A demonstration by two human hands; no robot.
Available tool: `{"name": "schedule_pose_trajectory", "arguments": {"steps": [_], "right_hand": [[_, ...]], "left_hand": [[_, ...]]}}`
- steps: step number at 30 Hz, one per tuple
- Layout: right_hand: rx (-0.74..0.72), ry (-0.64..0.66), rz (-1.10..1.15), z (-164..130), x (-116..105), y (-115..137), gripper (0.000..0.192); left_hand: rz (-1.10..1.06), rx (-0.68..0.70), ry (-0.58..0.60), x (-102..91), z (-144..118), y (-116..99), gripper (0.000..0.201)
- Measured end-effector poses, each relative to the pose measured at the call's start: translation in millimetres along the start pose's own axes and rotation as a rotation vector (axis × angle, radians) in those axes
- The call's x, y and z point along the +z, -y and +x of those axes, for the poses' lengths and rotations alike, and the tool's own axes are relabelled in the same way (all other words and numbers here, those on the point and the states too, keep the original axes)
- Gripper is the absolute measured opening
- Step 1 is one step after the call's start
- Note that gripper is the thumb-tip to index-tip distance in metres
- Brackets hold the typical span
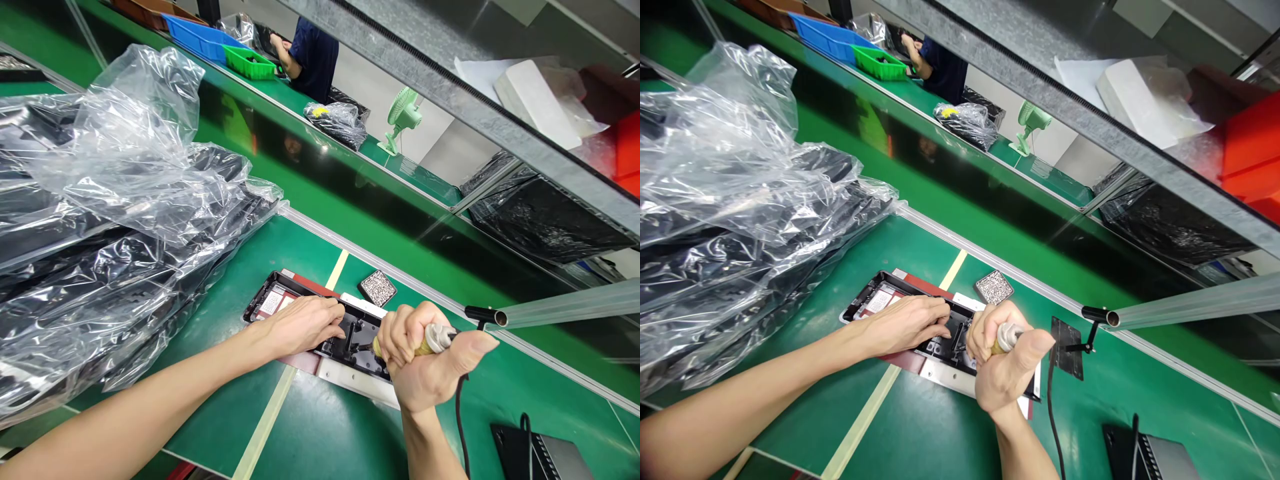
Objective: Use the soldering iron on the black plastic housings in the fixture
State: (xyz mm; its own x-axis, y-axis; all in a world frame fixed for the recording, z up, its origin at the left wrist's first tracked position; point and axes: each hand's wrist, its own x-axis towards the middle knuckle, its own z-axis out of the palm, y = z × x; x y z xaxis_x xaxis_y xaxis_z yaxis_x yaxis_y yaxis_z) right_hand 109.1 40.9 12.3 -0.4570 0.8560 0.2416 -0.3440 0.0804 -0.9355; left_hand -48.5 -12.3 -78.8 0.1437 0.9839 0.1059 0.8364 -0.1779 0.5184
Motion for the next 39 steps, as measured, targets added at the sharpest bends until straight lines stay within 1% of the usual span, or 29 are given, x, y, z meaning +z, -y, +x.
{"name": "schedule_pose_trajectory", "arguments": {"steps": [8,15,25,35,39], "right_hand": [[0.009,-0.017,0.003,-0.5,0.4,-0.8,0.070],[0.010,-0.019,0.002,0.4,0.3,-0.3,0.070],[0.013,-0.022,-0.026,-0.1,0.4,0.2,0.071],[0.003,-0.018,-0.005,-1.4,-2.3,-0.2,0.069],[0.012,0.019,-0.003,-2.3,-5.6,1.1,0.069]], "left_hand": [[-0.028,-0.003,-0.014,0.4,0.3,0.2,0.024],[0.005,0.000,-0.005,0.9,0.5,-0.3,0.023],[-0.017,-0.006,0.001,-0.1,0.3,-0.5,0.023],[0.000,-0.007,0.010,0.4,0.9,0.0,0.023],[0.003,-0.013,0.009,0.9,0.7,-0.2,0.023]]}}
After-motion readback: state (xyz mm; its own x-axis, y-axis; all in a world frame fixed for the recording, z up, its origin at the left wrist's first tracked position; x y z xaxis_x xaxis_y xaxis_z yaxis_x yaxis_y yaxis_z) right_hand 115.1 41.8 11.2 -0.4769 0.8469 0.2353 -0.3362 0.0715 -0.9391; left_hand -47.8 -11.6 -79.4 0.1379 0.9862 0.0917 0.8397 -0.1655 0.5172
